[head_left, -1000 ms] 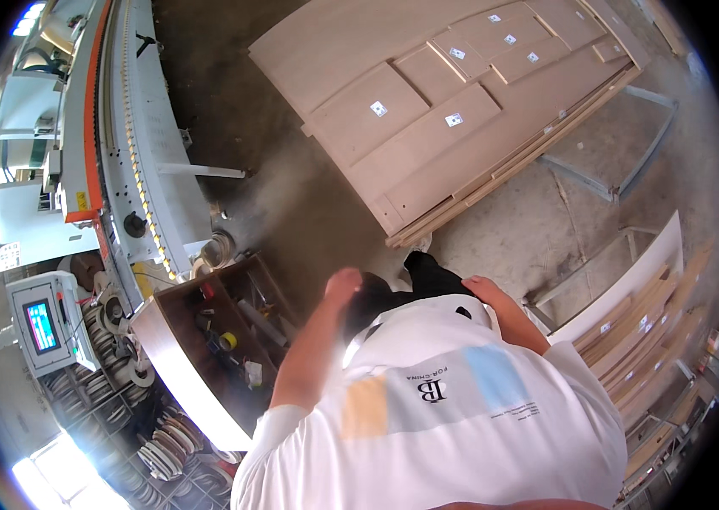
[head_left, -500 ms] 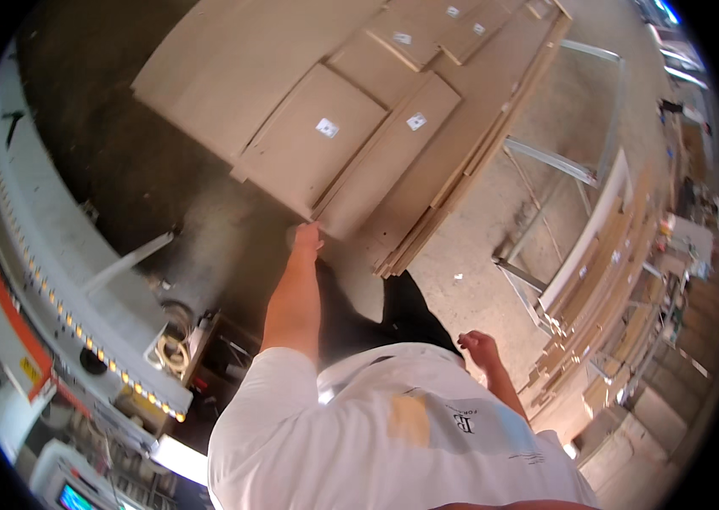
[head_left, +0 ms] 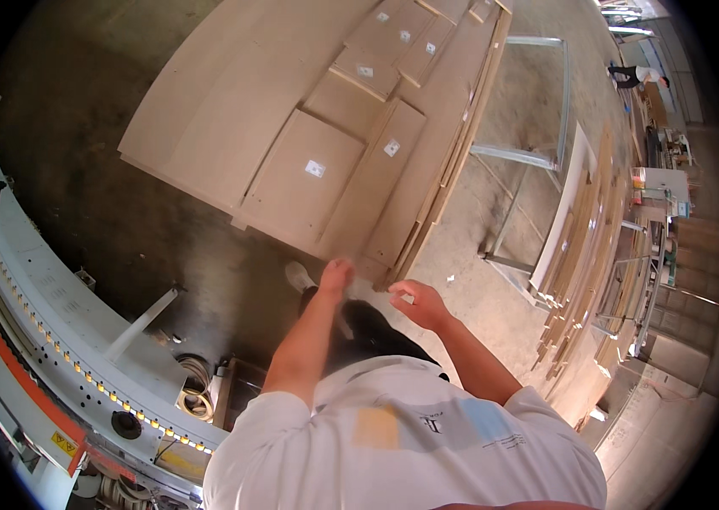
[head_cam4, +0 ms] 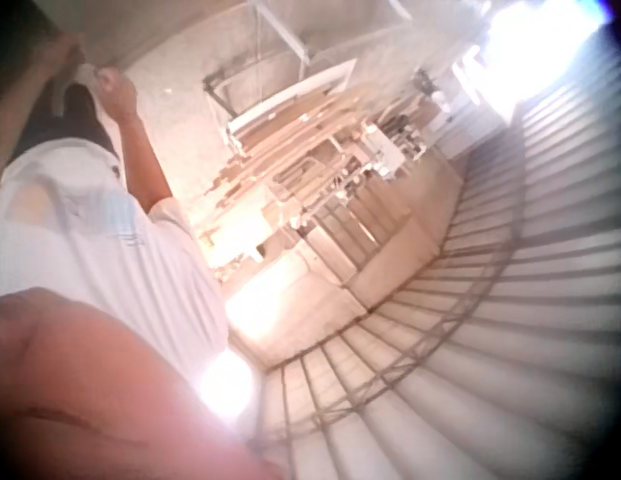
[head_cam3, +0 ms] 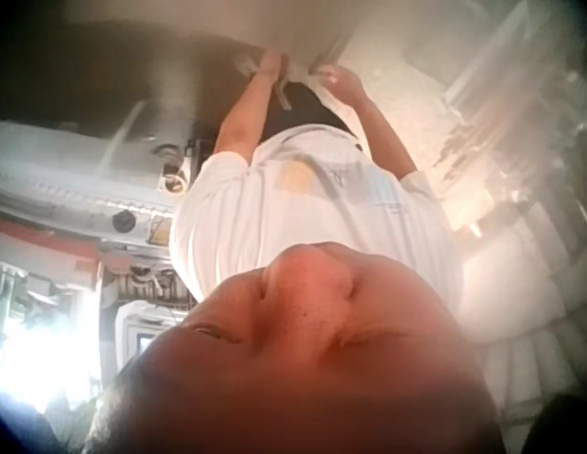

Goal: The person repeatedly picks up large wooden panels and smaller wooden strips from a stack, carries them to a machine, and places them onto the machine's conveyor belt. The person then returns to the stack to retrieve more pieces, repeating this cycle throughout the clip.

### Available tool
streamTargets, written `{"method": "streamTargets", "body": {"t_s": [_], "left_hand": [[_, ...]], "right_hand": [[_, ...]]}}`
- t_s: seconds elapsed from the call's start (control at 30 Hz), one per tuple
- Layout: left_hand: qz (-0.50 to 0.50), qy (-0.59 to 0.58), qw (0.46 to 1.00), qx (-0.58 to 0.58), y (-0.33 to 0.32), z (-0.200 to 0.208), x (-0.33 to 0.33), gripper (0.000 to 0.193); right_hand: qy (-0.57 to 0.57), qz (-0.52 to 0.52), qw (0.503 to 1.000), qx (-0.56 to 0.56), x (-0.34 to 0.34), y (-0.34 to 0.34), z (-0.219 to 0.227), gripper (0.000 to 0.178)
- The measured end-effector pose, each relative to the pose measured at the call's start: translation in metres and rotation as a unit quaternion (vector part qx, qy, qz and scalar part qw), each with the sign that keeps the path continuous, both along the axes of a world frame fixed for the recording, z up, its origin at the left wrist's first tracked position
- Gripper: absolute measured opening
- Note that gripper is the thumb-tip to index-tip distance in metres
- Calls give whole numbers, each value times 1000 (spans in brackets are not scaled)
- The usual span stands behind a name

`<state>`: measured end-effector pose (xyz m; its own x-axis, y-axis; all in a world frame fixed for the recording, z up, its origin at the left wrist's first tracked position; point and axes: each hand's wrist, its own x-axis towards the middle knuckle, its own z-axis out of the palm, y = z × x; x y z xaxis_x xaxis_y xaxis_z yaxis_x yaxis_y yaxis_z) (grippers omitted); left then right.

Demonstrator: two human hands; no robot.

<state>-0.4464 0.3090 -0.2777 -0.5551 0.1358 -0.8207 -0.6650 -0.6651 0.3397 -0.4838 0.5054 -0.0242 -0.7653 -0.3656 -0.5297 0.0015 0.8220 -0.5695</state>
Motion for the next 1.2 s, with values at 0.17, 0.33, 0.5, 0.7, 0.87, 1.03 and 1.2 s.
{"method": "streamTargets", "body": {"t_s": [0.17, 0.33, 0.5, 0.7, 0.87, 1.03, 1.2], "left_hand": [[-22, -81, 995, -48, -34, -64, 1, 27], [103, -160, 972, -139, -19, -144, -18, 34], [65, -167, 969, -168, -5, -125, -34, 45], [20, 3, 988, -152, 37, -33, 21, 36], [-85, 84, 992, -39, 66, 185, 17, 42], [-151, 243, 957, 54, 56, 268, 15, 26], [-165, 252, 953, -20, 43, 280, 38, 28]], "right_hand": [[-40, 7, 999, -13, 21, 14, -24, 28], [-108, -20, 993, 34, 52, 48, -23, 34], [-54, -12, 996, 73, 65, 76, -42, 33], [142, 53, 982, 111, 15, 26, -35, 65], [260, 110, 951, 130, -7, 26, -8, 67], [424, 12, 903, 72, -41, 77, 44, 35], [231, -393, 882, -123, -81, 142, 120, 35]]}}
